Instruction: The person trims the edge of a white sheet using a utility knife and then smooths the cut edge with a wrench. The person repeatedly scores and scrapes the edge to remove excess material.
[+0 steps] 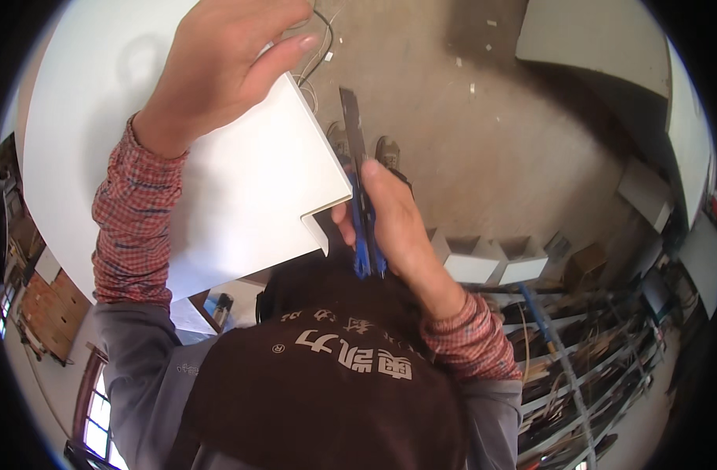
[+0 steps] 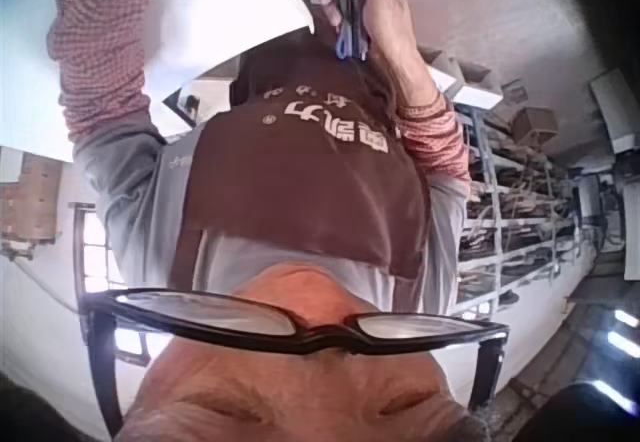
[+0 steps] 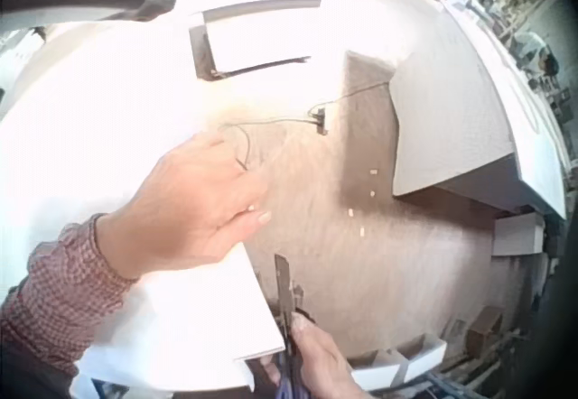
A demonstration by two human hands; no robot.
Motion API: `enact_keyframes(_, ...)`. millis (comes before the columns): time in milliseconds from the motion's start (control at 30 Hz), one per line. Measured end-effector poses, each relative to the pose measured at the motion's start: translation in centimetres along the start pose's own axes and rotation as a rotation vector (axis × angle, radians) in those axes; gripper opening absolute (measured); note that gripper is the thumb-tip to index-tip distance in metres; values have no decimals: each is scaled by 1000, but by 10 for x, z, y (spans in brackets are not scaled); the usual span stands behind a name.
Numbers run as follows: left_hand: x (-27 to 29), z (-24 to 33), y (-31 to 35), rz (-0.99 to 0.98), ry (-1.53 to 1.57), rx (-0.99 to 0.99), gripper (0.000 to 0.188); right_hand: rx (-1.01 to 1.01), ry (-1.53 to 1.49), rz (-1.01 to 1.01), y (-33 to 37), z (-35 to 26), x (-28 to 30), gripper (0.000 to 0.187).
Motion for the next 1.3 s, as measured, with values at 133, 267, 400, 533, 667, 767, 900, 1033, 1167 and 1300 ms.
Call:
enact_keyframes(133, -13, -4, -5, -138, -57, 36, 14, 270, 464, 20, 25, -19, 10, 31)
enact_keyframes(267, -11, 10, -2, -81, -48, -110, 15, 369, 785, 31, 48, -56, 1, 22)
enact_keyframes(400, -29, 22, -3, -265, 31, -110, 22, 370, 887, 47, 63, -67, -3, 24)
enact_keyframes(533, -46, 10, -4, -473, -1, 51, 21, 302, 943, 37, 76, -73, -12, 29)
enact_keyframes(667, -43, 15, -6, -434, 101, -27, 18, 317, 980, 68, 82, -76, -20, 28)
enact_keyframes(767, -43, 18, -9, -458, 117, -21, 15, 325, 1022, 98, 82, -79, -21, 29)
enact_keyframes(900, -44, 16, -7, -476, 139, -44, 19, 288, 1017, 74, 79, -74, -24, 30)
enact_keyframes(1033, -45, 16, -8, -527, 132, -14, 20, 290, 993, 74, 79, -73, -26, 29)
enact_keyframes(1167, -44, 16, -7, -530, 137, -36, 20, 279, 1023, 72, 77, -74, -25, 29)
enact_keyframes(1300, -44, 16, -8, -522, 141, -35, 21, 256, 998, 55, 76, -72, -24, 28)
Point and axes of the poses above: each hand's wrist, its own y-axis away from the middle knuckle, its own x-axis out of the back of the hand, z = x × y, the point moved 9 cm from there along -y, towards the middle knuckle, and after that the axes turned 2 degrees about x, right-handed, at the moved point
